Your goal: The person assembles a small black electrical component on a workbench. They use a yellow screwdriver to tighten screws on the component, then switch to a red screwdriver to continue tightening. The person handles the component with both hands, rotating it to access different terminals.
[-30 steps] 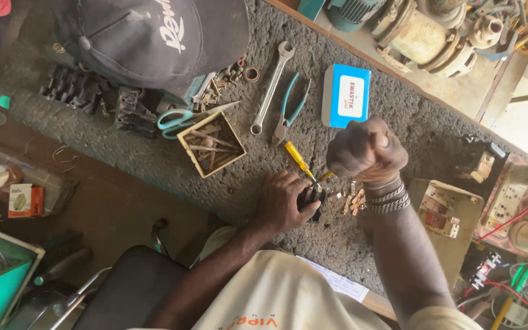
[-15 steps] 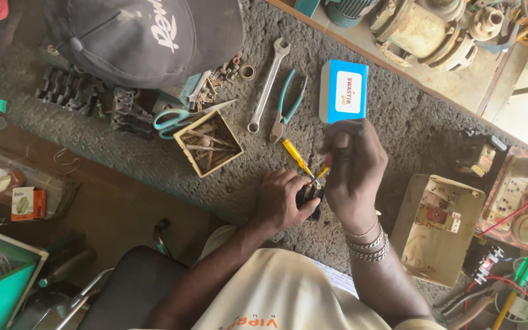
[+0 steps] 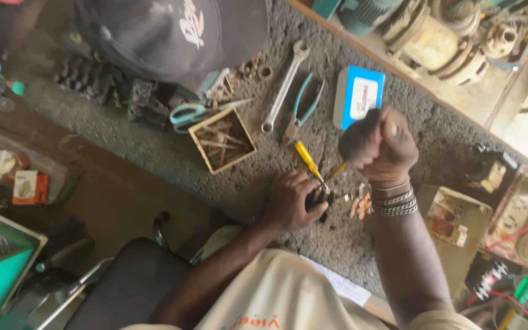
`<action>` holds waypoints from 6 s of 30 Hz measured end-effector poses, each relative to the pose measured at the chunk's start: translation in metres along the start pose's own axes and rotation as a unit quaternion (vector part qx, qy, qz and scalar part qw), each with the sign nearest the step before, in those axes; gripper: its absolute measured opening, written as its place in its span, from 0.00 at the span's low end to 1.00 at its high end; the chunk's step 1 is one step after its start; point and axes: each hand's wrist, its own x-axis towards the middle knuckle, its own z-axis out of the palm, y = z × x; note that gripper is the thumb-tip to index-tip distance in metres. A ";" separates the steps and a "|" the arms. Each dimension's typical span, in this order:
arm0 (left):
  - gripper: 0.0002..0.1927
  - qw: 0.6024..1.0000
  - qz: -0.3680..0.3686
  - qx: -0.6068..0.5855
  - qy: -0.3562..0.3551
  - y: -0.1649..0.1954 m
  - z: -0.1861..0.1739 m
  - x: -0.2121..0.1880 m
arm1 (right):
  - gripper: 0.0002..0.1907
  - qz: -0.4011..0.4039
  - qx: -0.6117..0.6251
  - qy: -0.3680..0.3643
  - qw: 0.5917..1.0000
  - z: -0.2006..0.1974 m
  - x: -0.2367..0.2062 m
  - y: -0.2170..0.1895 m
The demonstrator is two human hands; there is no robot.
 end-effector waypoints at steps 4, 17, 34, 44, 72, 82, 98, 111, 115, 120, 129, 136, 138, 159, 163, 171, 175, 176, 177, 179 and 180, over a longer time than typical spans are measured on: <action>0.24 1.000 -0.016 -0.001 -0.025 0.001 0.003 -0.001 | 0.14 -0.072 -0.179 0.170 0.967 0.028 -0.028 0.001; 0.21 1.000 -0.001 -0.004 -0.007 0.004 -0.004 0.002 | 0.18 -0.104 -0.375 0.204 0.898 0.068 -0.029 0.010; 0.23 1.000 -0.001 0.007 -0.015 0.001 0.001 0.002 | 0.15 -0.131 -0.242 0.214 0.937 0.048 -0.039 0.002; 0.23 1.000 -0.004 0.008 -0.017 0.002 -0.002 0.003 | 0.19 -0.151 -0.524 0.201 0.814 0.071 -0.017 -0.009; 0.24 0.999 -0.017 0.006 -0.030 0.002 -0.002 0.000 | 0.20 -0.118 -0.534 0.284 0.788 0.068 -0.028 0.023; 0.23 1.000 -0.003 0.001 -0.022 0.003 -0.006 0.001 | 0.11 0.069 0.057 -0.053 0.995 -0.011 -0.001 -0.003; 0.25 1.000 0.001 0.018 -0.026 0.001 -0.004 0.004 | 0.21 0.026 -0.454 0.079 0.887 0.036 -0.030 -0.044; 0.21 0.994 -0.016 -0.103 -0.037 -0.009 -0.005 0.015 | 0.23 0.026 -0.377 0.076 0.923 0.048 -0.036 -0.054; 0.18 0.983 -0.077 -0.055 -0.157 -0.014 -0.010 0.035 | 0.26 -0.009 -0.599 0.136 0.789 0.056 -0.037 -0.040; 0.15 0.925 -0.178 0.039 -0.333 -0.014 -0.023 0.066 | 0.22 -0.001 -0.475 0.079 0.876 0.060 -0.042 -0.048; 0.16 0.891 -0.135 0.031 -0.433 -0.032 -0.016 0.108 | 0.15 -0.043 -0.626 0.143 0.765 0.068 -0.054 -0.043; 0.12 0.907 -0.082 0.061 -0.408 -0.033 -0.008 0.109 | 0.16 -0.113 -0.634 0.255 0.721 0.042 -0.063 -0.052; 0.09 0.910 -0.039 0.087 -0.403 -0.031 -0.006 0.106 | 0.17 -0.101 -0.592 0.281 0.748 0.039 -0.064 -0.054; 0.01 0.879 0.145 0.261 -0.373 -0.022 0.010 0.093 | 0.15 -0.165 -0.635 0.257 0.709 0.038 -0.073 -0.031; 0.02 0.889 0.148 0.242 -0.359 -0.024 0.011 0.093 | 0.16 -0.164 -0.639 0.252 0.708 0.045 -0.071 -0.031; 0.05 0.847 0.169 0.344 -0.370 -0.017 0.026 0.095 | 0.16 -0.156 -0.623 0.247 0.725 0.048 -0.068 -0.030; 0.10 0.792 0.146 0.379 -0.455 -0.015 0.024 0.105 | 0.15 -0.150 -0.604 0.247 0.743 0.048 -0.069 -0.030; 0.10 0.797 0.142 0.372 -0.454 -0.016 0.022 0.105 | 0.15 -0.147 -0.597 0.247 0.749 0.048 -0.070 -0.030; 0.11 0.802 0.137 0.364 -0.453 -0.017 0.021 0.105 | 0.15 -0.149 -0.595 0.246 0.751 0.047 -0.070 -0.030; 0.04 0.837 0.113 0.285 -0.453 -0.020 0.020 0.105 | 0.15 -0.154 -0.591 0.245 0.753 0.046 -0.071 -0.030; 0.03 0.852 0.101 0.244 -0.452 -0.022 0.019 0.105 | 0.15 -0.153 -0.589 0.246 0.754 0.045 -0.071 -0.030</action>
